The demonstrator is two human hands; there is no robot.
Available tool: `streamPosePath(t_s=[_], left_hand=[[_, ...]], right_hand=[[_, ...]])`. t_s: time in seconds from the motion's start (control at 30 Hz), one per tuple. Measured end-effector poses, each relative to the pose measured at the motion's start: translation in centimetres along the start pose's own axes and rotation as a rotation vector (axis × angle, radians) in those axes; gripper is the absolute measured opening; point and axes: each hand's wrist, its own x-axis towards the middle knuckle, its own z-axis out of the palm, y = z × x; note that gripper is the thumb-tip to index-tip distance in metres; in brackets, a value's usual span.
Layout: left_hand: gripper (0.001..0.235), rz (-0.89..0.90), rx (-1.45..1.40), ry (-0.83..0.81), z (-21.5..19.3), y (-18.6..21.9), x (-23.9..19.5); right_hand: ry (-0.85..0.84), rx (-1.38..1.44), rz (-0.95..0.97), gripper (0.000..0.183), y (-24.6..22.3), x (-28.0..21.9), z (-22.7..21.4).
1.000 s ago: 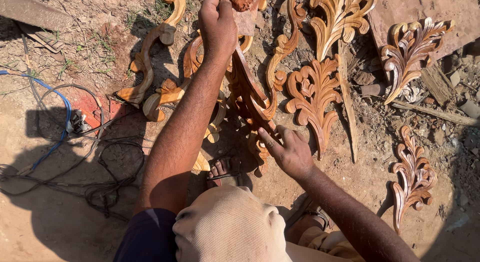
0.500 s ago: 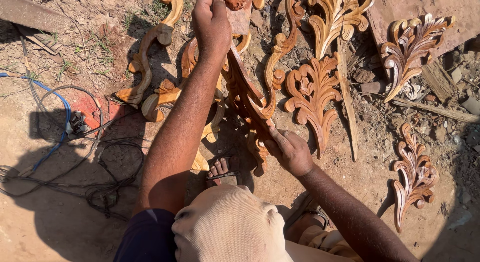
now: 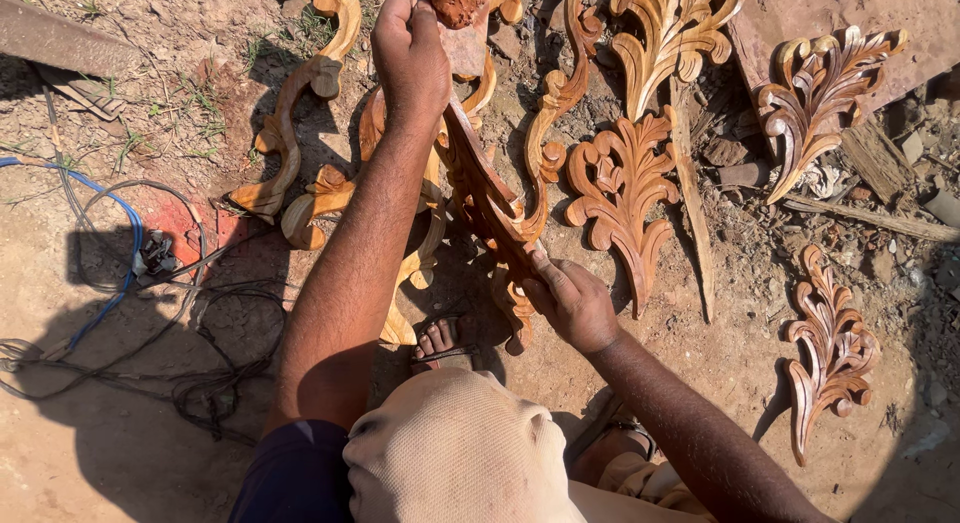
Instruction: The person applies a reddish-brown finish to ornate wooden carvings using a small cloth. They rub the finish into the intricate details of the wood, moving from one piece to another.
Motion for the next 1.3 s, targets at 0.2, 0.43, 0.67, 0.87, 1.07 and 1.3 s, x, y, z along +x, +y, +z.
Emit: streamPosePath(t_s=[0.2,0.43,0.67,0.87,1.07,1.3], left_hand=[[0.036,0.084,0.018,0.01,-0.1,-0.1,0.1],[0.035,0.064,0.026,0.039,0.0,-0.9,0.2],[0.034,-0.012,0.043,0.082,-0.5,-1.0,0.4],[0.034,-0.066,-0.147,0.308,-3.1,1.2,1.2],[0.035,-0.009,-0.329,0.545,-12.4,4.7,-1.4],[0.03,-0.313,-0.49,0.337,-15.7,0.2,-17.8]], right_hand=[[0.114,0.006,-0.015,0.052,0.9,-0.5,0.3],[-0.043,-0.108,0.068,0.055,0.3,-0.1,0.0],[0.079,-0.009,0.242,0.059,0.1,-0.6,1.0],[-0.122,0.247,0.597,0.083,2.1,2.2,-2.0],[-0.579,0.372,0.738,0.094,5.7,5.3,-5.2],[-0.462,0.076,0.512,0.084,8.5,3.5,1.2]])
